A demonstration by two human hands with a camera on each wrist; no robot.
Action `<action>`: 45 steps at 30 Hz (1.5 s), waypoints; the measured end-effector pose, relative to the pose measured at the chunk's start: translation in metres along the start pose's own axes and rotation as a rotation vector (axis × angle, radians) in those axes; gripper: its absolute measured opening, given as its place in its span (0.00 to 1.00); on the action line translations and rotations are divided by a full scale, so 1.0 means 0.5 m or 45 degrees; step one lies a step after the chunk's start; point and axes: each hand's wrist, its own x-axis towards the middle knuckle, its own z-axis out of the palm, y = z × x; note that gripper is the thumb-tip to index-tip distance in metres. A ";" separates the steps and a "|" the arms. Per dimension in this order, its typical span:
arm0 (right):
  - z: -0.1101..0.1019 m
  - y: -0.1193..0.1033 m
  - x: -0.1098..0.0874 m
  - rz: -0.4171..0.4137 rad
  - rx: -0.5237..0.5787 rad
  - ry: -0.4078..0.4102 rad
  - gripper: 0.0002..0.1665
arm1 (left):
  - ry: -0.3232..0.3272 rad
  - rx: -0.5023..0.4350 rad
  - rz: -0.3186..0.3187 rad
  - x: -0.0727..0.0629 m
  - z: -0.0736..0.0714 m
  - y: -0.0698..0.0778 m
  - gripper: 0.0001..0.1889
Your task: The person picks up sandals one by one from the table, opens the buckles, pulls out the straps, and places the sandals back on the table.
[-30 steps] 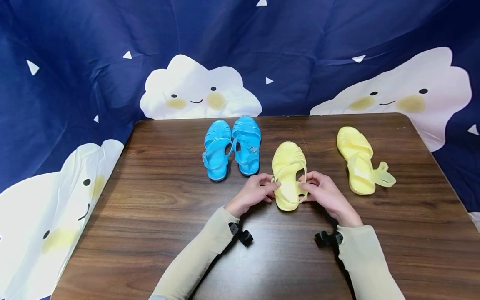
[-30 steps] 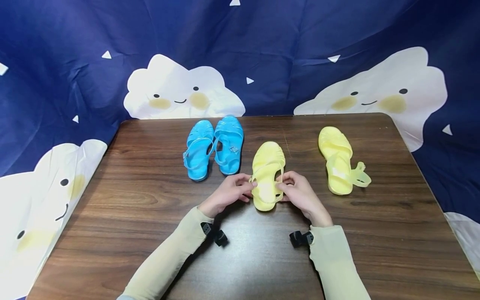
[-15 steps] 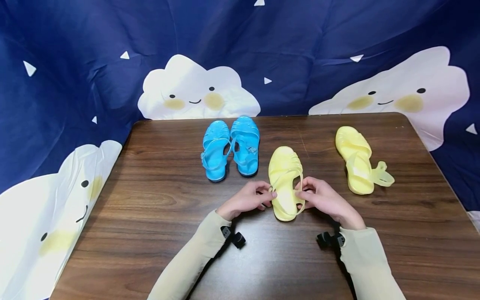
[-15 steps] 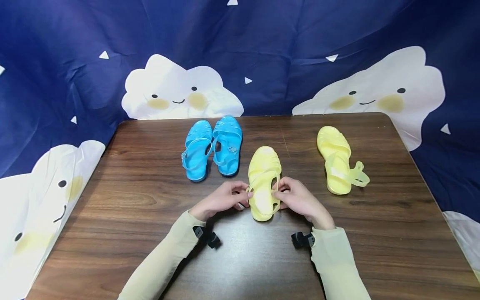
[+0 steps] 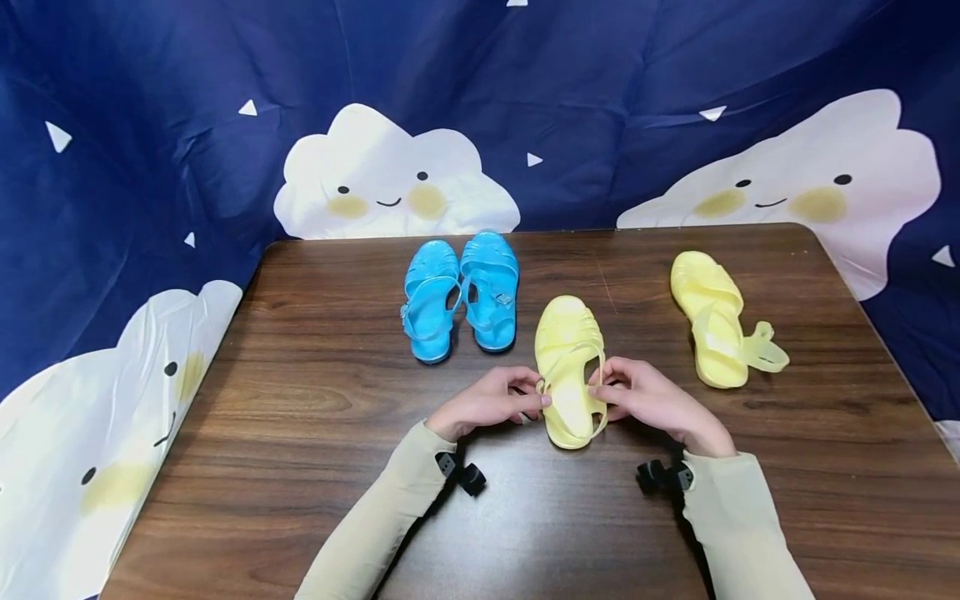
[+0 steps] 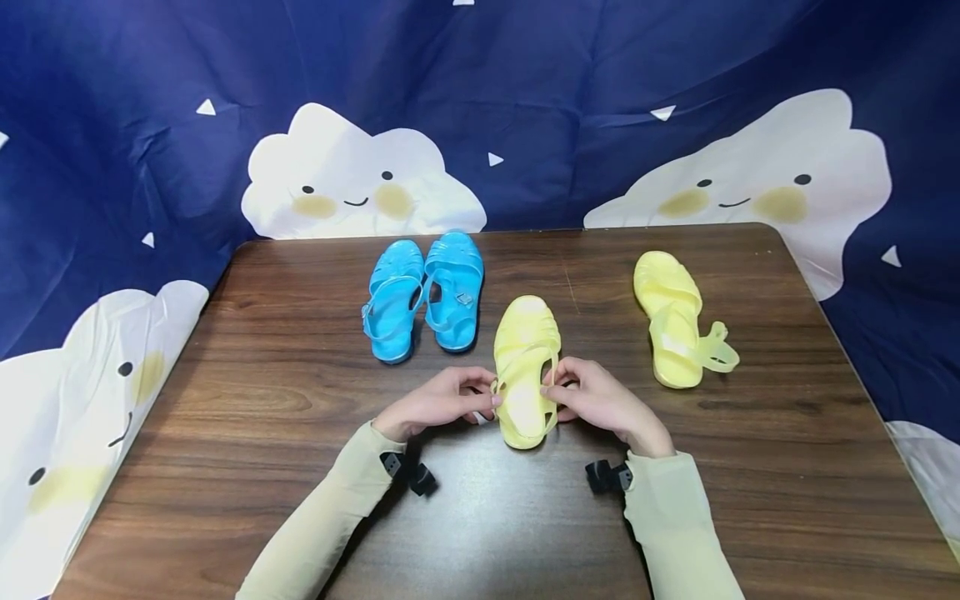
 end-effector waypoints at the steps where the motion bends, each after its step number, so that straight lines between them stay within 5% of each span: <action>1: -0.001 0.000 0.000 -0.001 -0.003 -0.002 0.14 | 0.002 -0.005 -0.002 0.000 0.000 -0.001 0.17; 9: -0.014 -0.007 -0.002 0.012 -0.031 0.093 0.18 | 0.026 -0.010 -0.015 0.004 0.000 -0.001 0.19; 17: -0.012 -0.053 -0.023 -0.116 -0.669 0.473 0.19 | 0.051 0.047 0.048 0.013 0.004 0.000 0.19; 24: 0.016 -0.080 -0.017 -0.345 -0.686 0.577 0.10 | 0.065 0.101 0.073 0.020 0.007 -0.001 0.18; 28: 0.038 -0.083 -0.007 -0.509 -0.698 0.531 0.06 | 0.073 0.141 0.093 0.021 0.009 0.002 0.14; 33: 0.064 -0.085 0.007 -0.634 -0.698 0.338 0.06 | 0.098 0.206 0.133 0.023 0.015 0.002 0.11; 45: 0.085 -0.065 0.029 -0.545 -0.878 0.164 0.13 | 0.096 0.232 0.169 0.027 0.018 -0.006 0.10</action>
